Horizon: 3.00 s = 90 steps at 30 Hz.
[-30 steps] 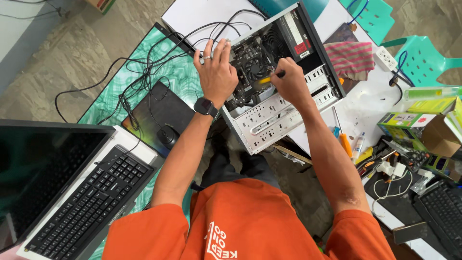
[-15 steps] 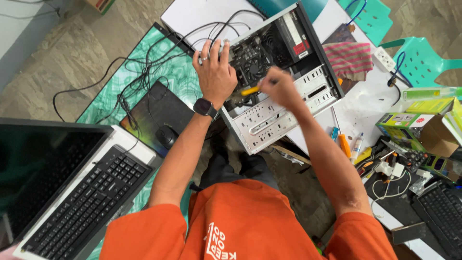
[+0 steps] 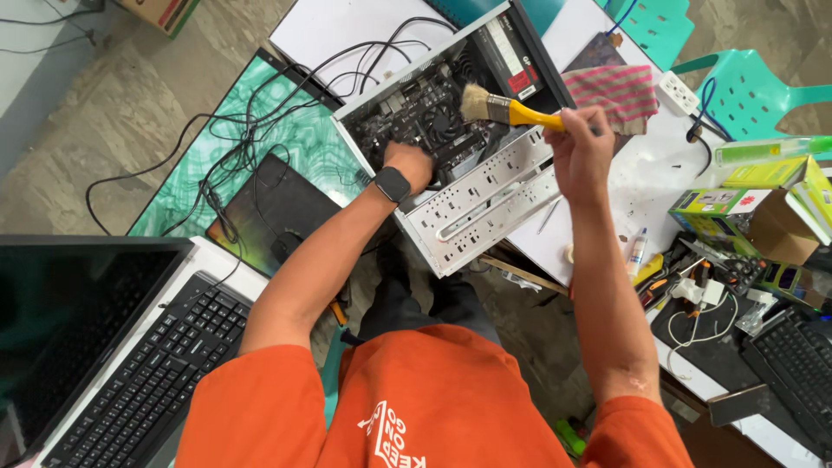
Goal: The person works on an open desktop computer case on a workbench, removing a blue RAM module from the motherboard. They carry the module to a black bag on a chair, place it inside, then return to the bench and brush dust from the computer's interior components with a paintbrush.
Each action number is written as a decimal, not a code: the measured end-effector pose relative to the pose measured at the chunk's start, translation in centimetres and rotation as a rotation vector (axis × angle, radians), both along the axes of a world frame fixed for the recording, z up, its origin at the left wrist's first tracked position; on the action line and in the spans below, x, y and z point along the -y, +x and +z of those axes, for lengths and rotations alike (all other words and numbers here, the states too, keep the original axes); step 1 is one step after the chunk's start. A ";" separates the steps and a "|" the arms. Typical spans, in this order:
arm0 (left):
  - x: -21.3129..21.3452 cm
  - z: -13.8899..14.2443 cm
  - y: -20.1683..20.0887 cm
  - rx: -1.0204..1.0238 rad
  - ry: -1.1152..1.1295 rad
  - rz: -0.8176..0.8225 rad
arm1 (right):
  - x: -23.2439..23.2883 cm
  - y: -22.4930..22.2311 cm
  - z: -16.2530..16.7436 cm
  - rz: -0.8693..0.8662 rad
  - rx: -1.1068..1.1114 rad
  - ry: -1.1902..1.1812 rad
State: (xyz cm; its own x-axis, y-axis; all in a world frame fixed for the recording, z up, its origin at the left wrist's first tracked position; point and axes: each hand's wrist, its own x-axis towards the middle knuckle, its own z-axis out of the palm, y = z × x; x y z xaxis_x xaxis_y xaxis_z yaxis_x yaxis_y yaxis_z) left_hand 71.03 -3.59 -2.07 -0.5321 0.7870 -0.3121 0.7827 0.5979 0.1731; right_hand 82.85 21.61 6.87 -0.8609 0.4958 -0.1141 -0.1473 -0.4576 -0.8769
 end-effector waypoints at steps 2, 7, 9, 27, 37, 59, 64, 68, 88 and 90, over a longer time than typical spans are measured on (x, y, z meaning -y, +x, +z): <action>-0.2 -0.7 0.2 -0.040 -0.069 -0.013 | 0.1 0.6 -1.1 -0.043 -0.001 -0.076; -0.2 -1.3 0.4 -0.025 -0.154 -0.075 | 0.4 1.9 -2.7 -0.097 0.005 -0.153; -0.3 -1.0 0.5 -0.092 -0.139 -0.072 | 0.2 1.9 -3.1 -0.090 -0.051 -0.196; -8.7 -1.6 -0.3 0.037 0.195 -0.106 | -7.3 9.1 -2.0 -0.328 -0.174 -0.640; -7.4 -1.0 0.6 -0.088 0.213 -0.208 | -10.5 17.4 -3.4 -0.543 0.205 -0.241; -9.8 8.9 -0.7 -0.011 0.300 0.157 | -12.2 20.8 -8.7 -0.169 0.927 0.991; -13.8 11.9 3.0 -0.055 0.525 0.134 | -13.4 21.5 -9.1 0.205 0.941 1.203; -18.4 13.0 7.5 0.132 0.641 0.064 | -12.4 22.0 -9.6 0.478 1.197 1.237; -24.4 9.8 14.8 0.452 0.548 -0.167 | -14.2 25.8 -9.8 0.369 0.864 0.607; -23.3 10.4 14.0 0.467 0.590 -0.154 | -14.8 24.9 -7.5 0.395 0.831 0.519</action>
State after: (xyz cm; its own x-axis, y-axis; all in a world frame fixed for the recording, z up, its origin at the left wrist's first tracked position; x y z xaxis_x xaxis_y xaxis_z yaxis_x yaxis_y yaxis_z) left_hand 84.98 19.69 8.32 -0.3194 0.9475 0.0165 0.6165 0.1945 0.7629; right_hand 107.72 36.44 -0.62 -0.7204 0.3541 -0.5963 0.6671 0.1184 -0.7355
